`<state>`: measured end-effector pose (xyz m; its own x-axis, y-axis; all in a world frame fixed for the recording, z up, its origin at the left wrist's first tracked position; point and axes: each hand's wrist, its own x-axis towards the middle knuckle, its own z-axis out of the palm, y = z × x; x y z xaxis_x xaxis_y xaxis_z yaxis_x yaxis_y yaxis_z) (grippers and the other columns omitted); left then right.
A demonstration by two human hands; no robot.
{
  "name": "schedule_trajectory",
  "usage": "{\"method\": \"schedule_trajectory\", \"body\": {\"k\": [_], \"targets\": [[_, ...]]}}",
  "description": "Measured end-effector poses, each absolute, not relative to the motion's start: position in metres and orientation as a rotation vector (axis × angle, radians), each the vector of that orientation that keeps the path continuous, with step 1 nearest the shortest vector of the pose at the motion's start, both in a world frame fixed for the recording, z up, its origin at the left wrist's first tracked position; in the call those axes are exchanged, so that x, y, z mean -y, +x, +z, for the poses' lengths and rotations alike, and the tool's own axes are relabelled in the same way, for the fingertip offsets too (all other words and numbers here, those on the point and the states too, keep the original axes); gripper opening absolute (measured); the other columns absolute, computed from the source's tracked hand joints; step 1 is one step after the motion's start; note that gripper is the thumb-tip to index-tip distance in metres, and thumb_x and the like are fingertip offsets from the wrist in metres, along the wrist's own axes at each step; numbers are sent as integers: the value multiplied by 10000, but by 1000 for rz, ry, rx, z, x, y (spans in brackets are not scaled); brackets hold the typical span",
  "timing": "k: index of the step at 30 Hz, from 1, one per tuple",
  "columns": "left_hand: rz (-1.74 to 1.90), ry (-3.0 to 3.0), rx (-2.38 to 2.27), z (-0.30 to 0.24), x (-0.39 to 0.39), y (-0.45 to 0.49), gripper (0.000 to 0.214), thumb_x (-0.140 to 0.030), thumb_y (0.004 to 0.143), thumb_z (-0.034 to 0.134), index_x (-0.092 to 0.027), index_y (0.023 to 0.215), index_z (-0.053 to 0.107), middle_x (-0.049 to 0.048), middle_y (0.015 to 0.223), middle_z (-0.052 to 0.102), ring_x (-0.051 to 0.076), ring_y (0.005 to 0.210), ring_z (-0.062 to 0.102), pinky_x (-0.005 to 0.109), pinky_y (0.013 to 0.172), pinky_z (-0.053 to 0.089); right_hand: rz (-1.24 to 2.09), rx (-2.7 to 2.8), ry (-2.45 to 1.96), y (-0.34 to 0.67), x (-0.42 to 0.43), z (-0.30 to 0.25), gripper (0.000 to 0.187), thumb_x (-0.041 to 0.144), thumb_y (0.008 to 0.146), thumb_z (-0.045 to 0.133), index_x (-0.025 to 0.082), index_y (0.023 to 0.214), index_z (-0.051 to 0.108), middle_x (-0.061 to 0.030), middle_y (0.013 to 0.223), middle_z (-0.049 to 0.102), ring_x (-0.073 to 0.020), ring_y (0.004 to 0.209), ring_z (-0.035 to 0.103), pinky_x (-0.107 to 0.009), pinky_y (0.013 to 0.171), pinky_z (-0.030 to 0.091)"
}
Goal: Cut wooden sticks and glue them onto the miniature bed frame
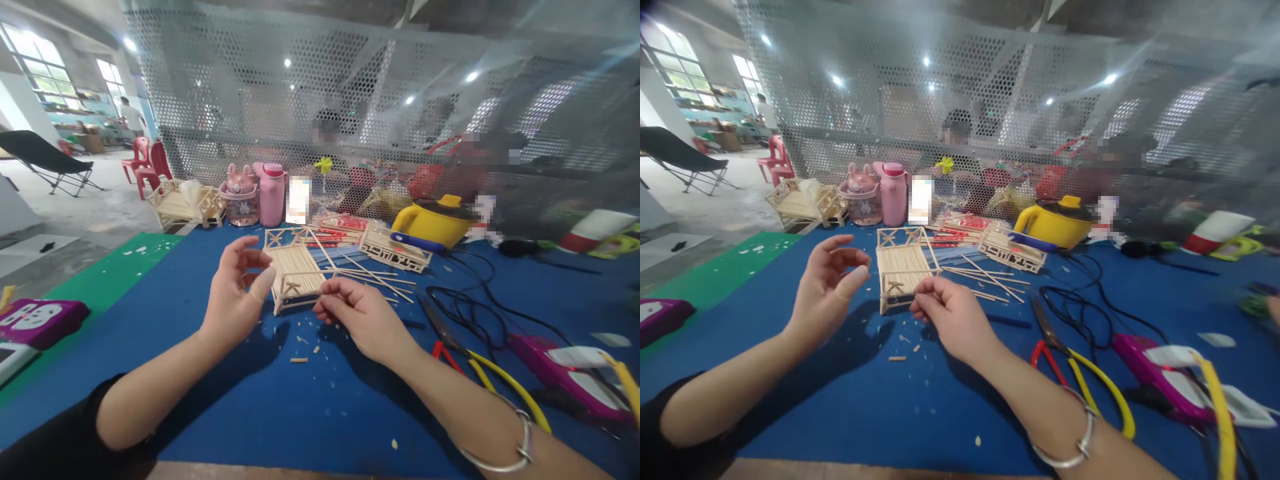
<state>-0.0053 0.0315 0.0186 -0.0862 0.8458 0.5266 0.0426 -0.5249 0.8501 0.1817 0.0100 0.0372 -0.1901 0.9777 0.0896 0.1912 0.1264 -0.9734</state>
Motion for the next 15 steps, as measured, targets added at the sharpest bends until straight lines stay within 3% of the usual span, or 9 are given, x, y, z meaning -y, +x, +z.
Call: {"method": "schedule_trajectory", "body": {"k": [2, 5, 15], "targets": [[1548, 1545, -972, 13, -42, -10, 507, -180, 710, 632, -215, 1178, 440, 47, 998, 590, 159, 939, 574, 283, 790, 488, 900, 1662, -1289, 180, -14, 31, 101, 276, 811, 540, 183, 817, 576, -3, 722, 638, -131, 683, 591, -271, 661, 458], [1409, 1586, -954, 5, -46, -7, 538, -160, 700, 634, -216, 1188, 414, 50, 987, 592, 162, 949, 578, 319, 844, 481, 632, 1753, -1370, 174, -19, 25, 107, 270, 816, 531, 192, 805, 604, 1, 733, 635, -142, 705, 580, -279, 681, 445], [1417, 1610, -1046, -1, -42, 3, 517, -181, 749, 582, -219, 1225, 384, -5, 818, 598, 125, 781, 603, 254, 685, 501, 748, 1547, -1210, 153, -29, 5, 99, 262, 807, 535, 176, 831, 579, -13, 727, 642, -140, 623, 612, -265, 617, 481]]}}
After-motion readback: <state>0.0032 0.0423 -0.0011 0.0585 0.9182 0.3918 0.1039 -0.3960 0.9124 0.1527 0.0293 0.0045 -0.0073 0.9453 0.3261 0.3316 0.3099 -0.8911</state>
